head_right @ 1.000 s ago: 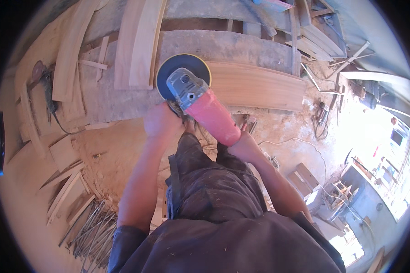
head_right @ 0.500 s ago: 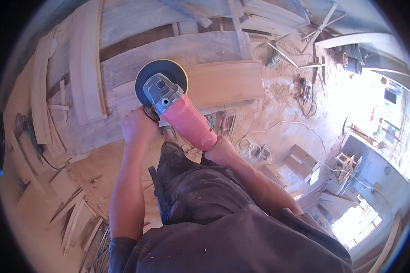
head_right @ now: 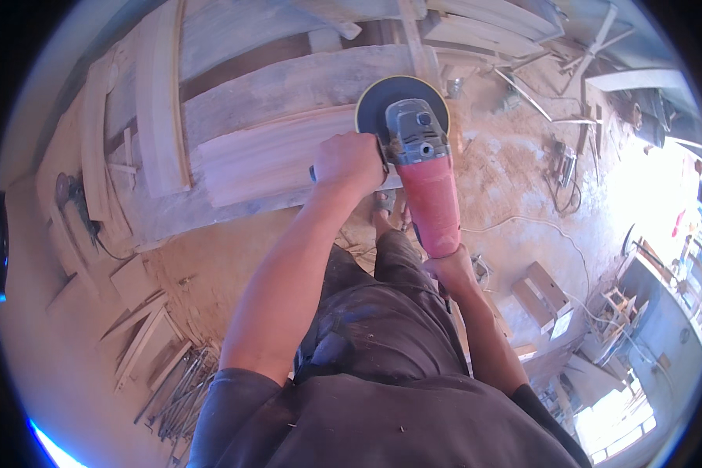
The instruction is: The person sands wooden planks and a decorative carved panel using a handheld power sander, turning the pieces over and picking up different items to work on them.
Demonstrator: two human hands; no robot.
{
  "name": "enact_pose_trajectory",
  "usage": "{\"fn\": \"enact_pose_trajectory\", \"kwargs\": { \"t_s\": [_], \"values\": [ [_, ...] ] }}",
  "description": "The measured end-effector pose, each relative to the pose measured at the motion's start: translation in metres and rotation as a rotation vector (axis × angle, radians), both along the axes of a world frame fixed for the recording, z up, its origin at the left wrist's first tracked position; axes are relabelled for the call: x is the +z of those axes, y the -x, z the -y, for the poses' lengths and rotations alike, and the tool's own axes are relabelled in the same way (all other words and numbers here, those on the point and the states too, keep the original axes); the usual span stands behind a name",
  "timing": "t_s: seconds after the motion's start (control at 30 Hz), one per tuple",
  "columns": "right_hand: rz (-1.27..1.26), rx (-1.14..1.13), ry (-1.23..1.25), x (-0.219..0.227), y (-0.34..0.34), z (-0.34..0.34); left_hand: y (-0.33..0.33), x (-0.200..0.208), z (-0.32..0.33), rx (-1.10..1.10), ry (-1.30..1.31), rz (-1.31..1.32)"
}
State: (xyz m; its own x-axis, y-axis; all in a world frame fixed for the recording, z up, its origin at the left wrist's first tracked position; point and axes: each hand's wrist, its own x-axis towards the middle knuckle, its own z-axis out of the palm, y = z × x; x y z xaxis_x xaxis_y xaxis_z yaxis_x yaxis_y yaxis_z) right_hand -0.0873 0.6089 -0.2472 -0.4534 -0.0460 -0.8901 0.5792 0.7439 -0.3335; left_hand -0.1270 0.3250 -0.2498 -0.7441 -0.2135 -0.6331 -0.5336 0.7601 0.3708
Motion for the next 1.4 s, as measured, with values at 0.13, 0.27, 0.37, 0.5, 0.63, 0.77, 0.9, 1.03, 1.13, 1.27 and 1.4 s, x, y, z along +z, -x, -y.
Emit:
{"fn": "enact_pose_trajectory", "kwargs": {
  "t_s": [0.13,0.27,0.37,0.5,0.63,0.77,0.9,1.03,1.13,1.27,1.4],
  "values": [
    [-0.084,0.093,0.028,-0.026,-0.011,0.008,-0.020,-0.003,0.031,0.084,0.016,-0.021],
    [-0.013,0.233,-0.042,-0.015,-0.019,0.078,-0.060,-0.002,0.086,0.182,0.088,0.001],
    [-0.018,0.288,-0.032,-0.004,-0.031,0.127,-0.085,0.003,0.127,0.220,0.121,0.038],
    [0.031,0.333,-0.049,0.009,-0.045,0.198,-0.118,0.002,0.183,0.279,0.154,0.098],
    [-0.140,0.390,0.118,0.007,-0.069,0.235,-0.158,-0.006,0.217,0.376,0.171,0.059],
    [-0.045,0.449,0.017,0.018,-0.076,0.261,-0.179,-0.001,0.235,0.390,0.155,0.109],
    [0.109,0.409,-0.147,0.016,-0.080,0.234,-0.169,-0.006,0.213,0.276,0.106,0.043],
    [0.086,0.316,-0.119,0.019,-0.090,0.207,-0.163,-0.003,0.194,0.207,0.046,0.014],
    [-0.103,0.330,0.018,0.008,-0.104,0.222,-0.178,-0.008,0.209,0.297,0.144,0.038],
    [-0.003,0.351,-0.064,-0.002,-0.100,0.249,-0.179,0.003,0.246,0.270,0.103,0.109],
    [0.024,0.327,-0.077,0.003,-0.090,0.215,-0.156,0.002,0.214,0.192,0.118,0.052]
  ]
}}
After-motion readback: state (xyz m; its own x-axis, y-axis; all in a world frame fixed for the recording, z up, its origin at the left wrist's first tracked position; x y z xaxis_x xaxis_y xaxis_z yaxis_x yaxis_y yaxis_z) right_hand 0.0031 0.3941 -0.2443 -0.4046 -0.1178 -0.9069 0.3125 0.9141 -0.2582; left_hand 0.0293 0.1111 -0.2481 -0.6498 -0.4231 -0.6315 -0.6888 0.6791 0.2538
